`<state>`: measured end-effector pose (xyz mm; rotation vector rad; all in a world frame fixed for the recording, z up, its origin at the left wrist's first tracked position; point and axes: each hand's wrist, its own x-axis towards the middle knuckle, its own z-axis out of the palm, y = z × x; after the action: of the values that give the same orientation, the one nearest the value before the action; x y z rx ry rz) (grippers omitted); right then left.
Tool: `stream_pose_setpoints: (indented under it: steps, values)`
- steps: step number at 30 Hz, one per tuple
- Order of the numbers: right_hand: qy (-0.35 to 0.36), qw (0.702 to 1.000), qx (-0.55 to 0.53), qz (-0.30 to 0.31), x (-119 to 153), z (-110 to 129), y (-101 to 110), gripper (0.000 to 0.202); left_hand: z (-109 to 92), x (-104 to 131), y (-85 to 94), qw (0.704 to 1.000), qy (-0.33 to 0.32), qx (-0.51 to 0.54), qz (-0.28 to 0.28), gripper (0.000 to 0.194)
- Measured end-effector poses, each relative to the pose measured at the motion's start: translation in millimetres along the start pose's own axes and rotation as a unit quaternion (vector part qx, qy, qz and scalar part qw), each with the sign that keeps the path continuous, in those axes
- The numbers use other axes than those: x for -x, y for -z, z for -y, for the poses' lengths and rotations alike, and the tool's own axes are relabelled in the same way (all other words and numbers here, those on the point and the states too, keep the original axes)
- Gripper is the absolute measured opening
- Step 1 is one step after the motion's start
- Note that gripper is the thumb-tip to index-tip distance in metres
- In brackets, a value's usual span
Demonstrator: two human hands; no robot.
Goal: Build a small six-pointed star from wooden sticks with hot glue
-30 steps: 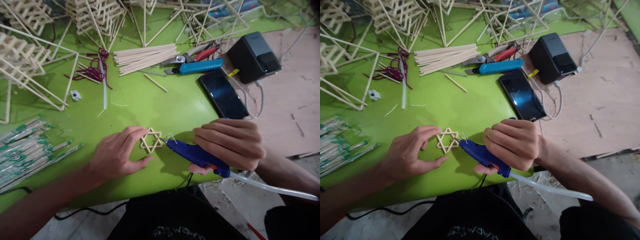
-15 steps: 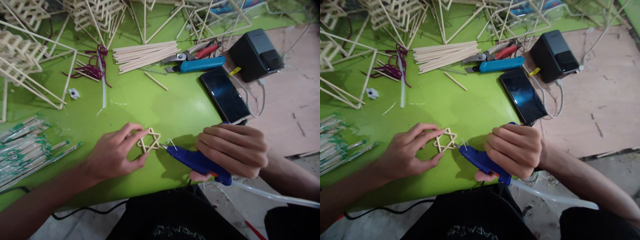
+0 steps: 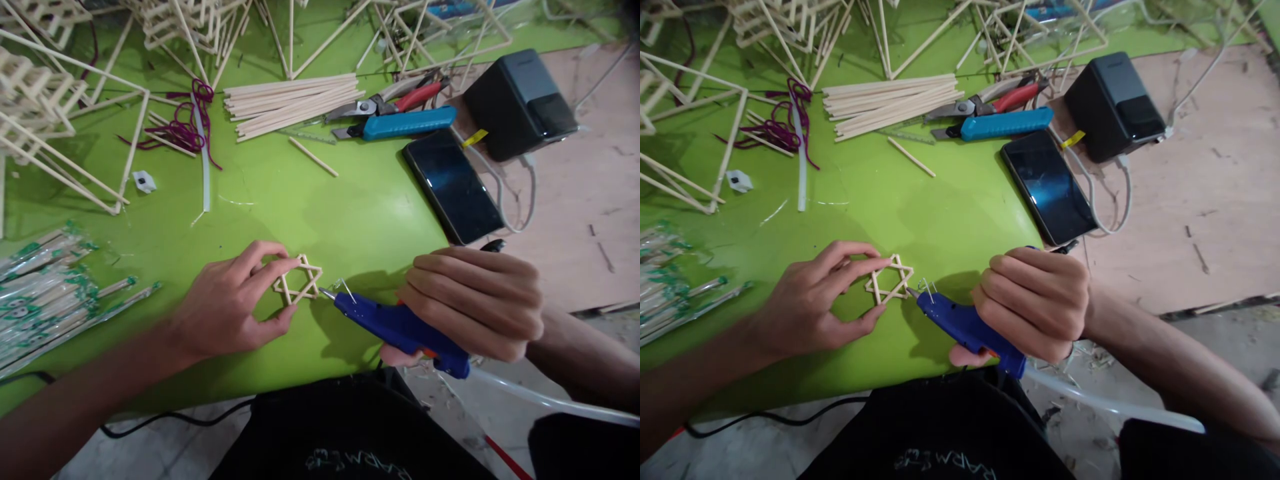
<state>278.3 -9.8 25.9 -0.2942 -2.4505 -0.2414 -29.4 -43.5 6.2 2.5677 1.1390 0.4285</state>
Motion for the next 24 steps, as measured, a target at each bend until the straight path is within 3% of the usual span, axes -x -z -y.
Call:
stream_pose_setpoints:
  steps: [11, 15, 24]
  values:
    - [0.008, 1.0, -0.002, 0.022, 3.7, -0.4, -2.2, 0.039, 1.3, -0.5, -1.0, 1.0, -0.003, -0.003, -0.001, 0.052]
    - [0.013, 1.0, -0.005, 0.001, 4.3, -0.8, -5.3, 0.038, 0.9, -1.0, -0.8, 1.0, -0.004, -0.005, -0.004, 0.05]
    - [0.016, 0.999, 0.015, 0.029, 3.8, -3.1, -3.4, 0.038, 0.5, -1.5, 0.6, 1.0, -0.009, -0.008, -0.008, 0.049]
